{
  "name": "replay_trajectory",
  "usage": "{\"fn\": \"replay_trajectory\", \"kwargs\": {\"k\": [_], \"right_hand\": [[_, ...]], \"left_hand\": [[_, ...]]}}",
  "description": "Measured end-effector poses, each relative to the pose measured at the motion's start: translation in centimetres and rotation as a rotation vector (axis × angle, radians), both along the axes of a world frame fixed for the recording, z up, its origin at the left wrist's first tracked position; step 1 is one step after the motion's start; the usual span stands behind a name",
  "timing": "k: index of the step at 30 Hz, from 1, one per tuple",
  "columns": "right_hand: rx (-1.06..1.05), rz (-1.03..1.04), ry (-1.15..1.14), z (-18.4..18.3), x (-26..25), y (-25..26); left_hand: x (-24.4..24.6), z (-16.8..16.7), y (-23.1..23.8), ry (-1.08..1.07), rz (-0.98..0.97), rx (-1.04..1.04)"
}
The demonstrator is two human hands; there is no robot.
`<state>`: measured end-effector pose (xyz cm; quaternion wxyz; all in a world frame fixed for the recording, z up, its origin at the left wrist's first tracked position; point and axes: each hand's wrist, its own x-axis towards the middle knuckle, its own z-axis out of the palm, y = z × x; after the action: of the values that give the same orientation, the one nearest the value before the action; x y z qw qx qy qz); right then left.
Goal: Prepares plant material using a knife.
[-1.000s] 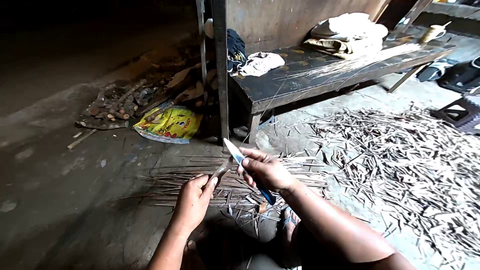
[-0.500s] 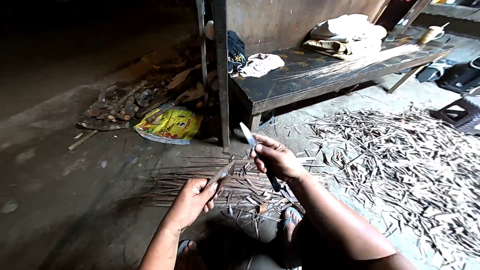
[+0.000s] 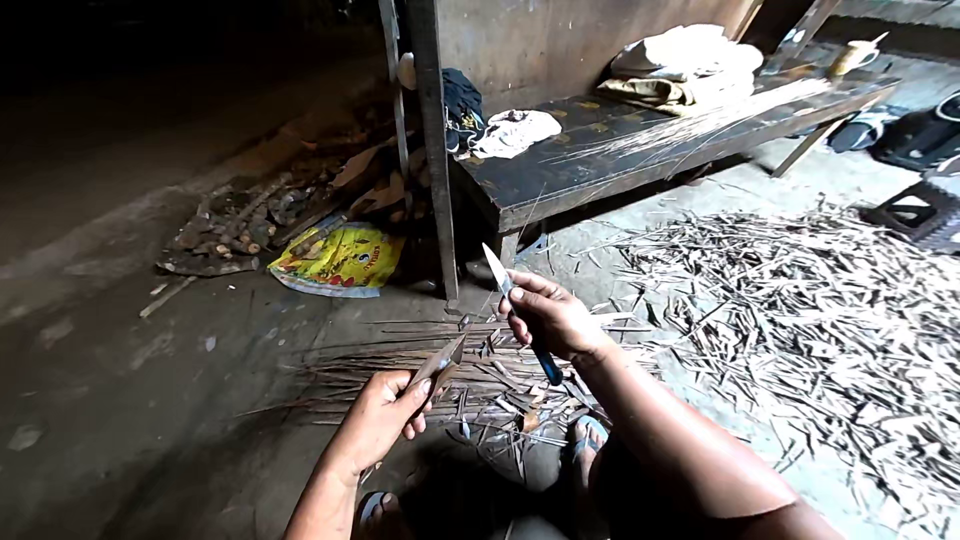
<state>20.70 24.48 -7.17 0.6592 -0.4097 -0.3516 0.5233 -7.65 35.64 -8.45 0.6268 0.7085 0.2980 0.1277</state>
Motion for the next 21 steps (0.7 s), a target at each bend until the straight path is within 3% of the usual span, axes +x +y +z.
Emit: {"fn": "replay_trajectory", "kwargs": {"k": [5, 21], "right_hand": [[-0.018, 0.203, -0.036, -0.7, -1.4, -0.2], [0.022, -0.055, 0.064, 0.6, 3.2, -0.7]], "left_hand": [[0.1, 0.1, 0.2, 0.004, -0.021, -0.025], [-0.6, -0.4, 0.4, 0.012, -0.044, -0.017]]}}
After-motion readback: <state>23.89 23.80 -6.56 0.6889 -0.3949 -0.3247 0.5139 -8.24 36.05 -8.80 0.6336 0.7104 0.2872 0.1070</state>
